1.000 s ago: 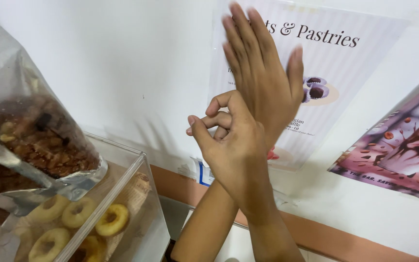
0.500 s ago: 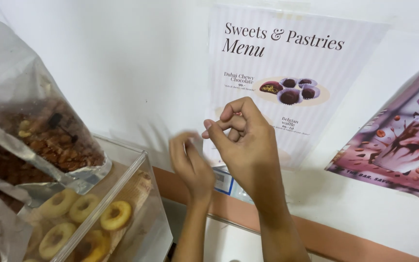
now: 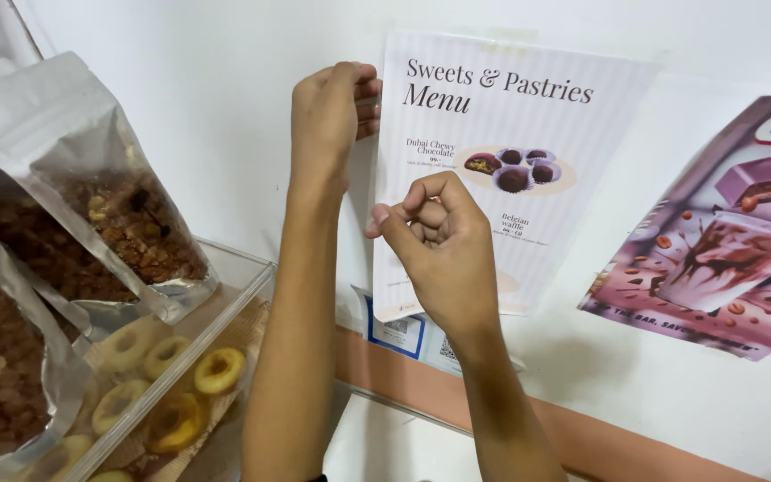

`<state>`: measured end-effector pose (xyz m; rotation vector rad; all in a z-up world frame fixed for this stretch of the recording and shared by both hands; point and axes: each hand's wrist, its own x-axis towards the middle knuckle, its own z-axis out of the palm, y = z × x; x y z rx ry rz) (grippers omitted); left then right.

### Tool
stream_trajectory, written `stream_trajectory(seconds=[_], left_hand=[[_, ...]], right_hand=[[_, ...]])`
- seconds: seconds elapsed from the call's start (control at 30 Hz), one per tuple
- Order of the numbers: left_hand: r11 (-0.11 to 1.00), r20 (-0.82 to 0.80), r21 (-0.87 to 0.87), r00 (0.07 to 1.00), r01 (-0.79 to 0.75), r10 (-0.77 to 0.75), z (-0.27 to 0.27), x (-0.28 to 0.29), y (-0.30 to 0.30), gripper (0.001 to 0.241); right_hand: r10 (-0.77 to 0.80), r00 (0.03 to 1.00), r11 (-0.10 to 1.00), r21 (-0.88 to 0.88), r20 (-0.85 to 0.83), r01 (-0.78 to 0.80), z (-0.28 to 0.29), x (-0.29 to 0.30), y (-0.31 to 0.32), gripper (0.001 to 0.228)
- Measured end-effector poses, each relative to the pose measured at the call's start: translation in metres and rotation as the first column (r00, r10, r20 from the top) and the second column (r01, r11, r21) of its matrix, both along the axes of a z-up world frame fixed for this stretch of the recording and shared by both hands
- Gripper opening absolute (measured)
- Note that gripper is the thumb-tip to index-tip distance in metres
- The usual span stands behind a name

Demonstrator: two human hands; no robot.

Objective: Tape a sweets and pastries menu poster to the wall near a counter.

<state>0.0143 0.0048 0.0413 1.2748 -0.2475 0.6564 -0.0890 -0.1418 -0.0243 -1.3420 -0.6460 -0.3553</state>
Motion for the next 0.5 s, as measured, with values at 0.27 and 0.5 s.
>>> stream_trajectory(seconds=[0.27, 0.5], left_hand=[[0.996, 0.063, 0.033, 0.995, -0.080, 0.078, 0.016, 0.007, -0.012, 0.031], [0.982, 0.134, -0.062, 0.973, -0.179, 0.186, 0.011, 0.016, -0.023, 0.033]], right_hand=[[0.002, 1.000, 1.000, -0.002, -0.025, -0.002, 0.004, -0.006, 0.001, 0.021], [-0.014, 1.000, 1.000, -0.026, -0.012, 0.013, -0.012, 0.008, -0.001, 0.021]])
